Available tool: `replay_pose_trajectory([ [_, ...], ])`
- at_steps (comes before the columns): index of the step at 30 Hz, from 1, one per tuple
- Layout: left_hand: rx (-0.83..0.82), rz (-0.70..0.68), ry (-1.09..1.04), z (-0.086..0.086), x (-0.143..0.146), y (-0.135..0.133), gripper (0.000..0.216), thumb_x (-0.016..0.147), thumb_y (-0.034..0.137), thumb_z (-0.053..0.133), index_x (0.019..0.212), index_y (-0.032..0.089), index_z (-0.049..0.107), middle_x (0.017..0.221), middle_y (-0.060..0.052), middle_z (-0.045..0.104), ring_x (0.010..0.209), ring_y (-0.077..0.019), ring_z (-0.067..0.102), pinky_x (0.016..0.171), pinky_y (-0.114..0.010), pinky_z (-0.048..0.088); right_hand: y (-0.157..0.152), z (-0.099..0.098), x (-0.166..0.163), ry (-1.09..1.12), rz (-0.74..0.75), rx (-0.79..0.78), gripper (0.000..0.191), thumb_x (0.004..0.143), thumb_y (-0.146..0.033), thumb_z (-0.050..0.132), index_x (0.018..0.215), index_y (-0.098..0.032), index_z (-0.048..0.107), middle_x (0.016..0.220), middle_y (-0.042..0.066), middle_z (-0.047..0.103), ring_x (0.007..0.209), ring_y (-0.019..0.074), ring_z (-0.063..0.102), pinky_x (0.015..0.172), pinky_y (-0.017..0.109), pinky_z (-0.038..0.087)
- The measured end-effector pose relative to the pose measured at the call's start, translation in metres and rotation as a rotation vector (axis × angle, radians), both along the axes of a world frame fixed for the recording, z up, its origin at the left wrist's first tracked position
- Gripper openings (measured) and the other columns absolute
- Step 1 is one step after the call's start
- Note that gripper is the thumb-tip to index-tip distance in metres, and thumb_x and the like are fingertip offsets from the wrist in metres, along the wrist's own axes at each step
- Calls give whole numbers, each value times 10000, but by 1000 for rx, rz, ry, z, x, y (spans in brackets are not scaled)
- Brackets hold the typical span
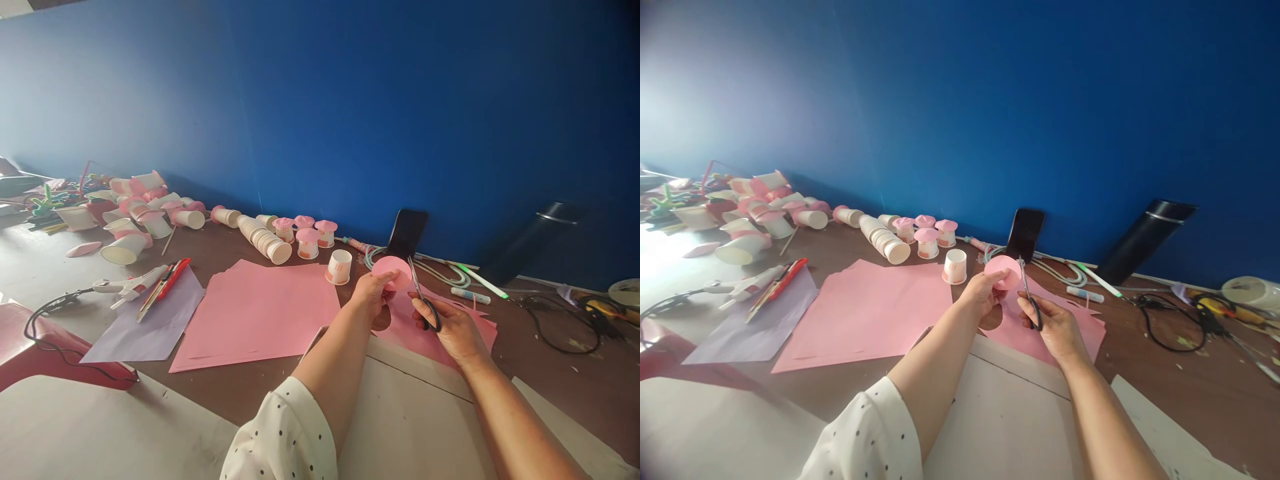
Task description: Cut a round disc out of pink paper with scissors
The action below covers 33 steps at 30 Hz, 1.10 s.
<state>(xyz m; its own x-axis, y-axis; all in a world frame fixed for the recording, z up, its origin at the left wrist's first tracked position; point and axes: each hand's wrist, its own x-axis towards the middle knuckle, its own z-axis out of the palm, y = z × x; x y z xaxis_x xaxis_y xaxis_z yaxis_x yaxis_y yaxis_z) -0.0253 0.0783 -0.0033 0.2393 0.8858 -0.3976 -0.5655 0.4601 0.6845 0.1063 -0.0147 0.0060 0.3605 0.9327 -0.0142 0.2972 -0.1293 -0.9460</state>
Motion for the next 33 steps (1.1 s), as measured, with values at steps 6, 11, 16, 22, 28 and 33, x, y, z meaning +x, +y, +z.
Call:
replay_pose_trajectory([
  [6, 0, -20, -38, -3, 2, 2, 243, 756, 151, 837, 908, 180, 650, 869, -48, 691, 729, -133, 627, 654, -237, 504, 2, -8, 6, 24, 15, 8, 431, 630, -584, 837, 889, -240, 839, 664, -6, 700, 652, 210, 660, 695, 335, 545],
  [11, -51, -3, -127, -1, 1, 3, 158, 818, 111, 768, 886, 176, 641, 858, -45, 689, 711, -117, 618, 643, -220, 495, 4, -15, 10, 41, 40, 15, 426, 671, -551, 841, 951, -230, 838, 697, -7, 708, 674, 199, 649, 707, 317, 534],
  [16, -129, 12, -179, 2, 0, 2, 114, 856, 88, 721, 861, 162, 634, 802, -30, 659, 668, -101, 572, 647, -218, 489, 4, -13, 8, 57, 45, 4, 426, 636, -570, 860, 908, -244, 832, 691, -6, 705, 679, 204, 642, 709, 318, 530],
  [22, -100, 18, -163, 1, 1, 3, 141, 831, 82, 733, 893, 173, 644, 853, -39, 690, 740, -127, 619, 671, -235, 483, 4, -12, 8, 64, 48, -7, 425, 615, -588, 865, 872, -252, 822, 693, -7, 696, 662, 202, 641, 694, 317, 524],
  [28, -76, 14, -149, 1, 0, 1, 150, 828, 74, 717, 898, 184, 643, 837, -31, 684, 755, -134, 624, 667, -230, 484, 4, -14, 9, 61, 61, -12, 433, 631, -598, 851, 870, -237, 819, 728, 7, 719, 677, 203, 651, 695, 315, 526],
  [33, -73, 7, -147, 2, -1, 0, 145, 837, 74, 713, 914, 169, 636, 863, -38, 681, 759, -130, 628, 683, -241, 490, 5, -15, 10, 80, 67, -8, 435, 633, -580, 860, 894, -235, 828, 715, 2, 713, 666, 195, 644, 692, 306, 525],
])
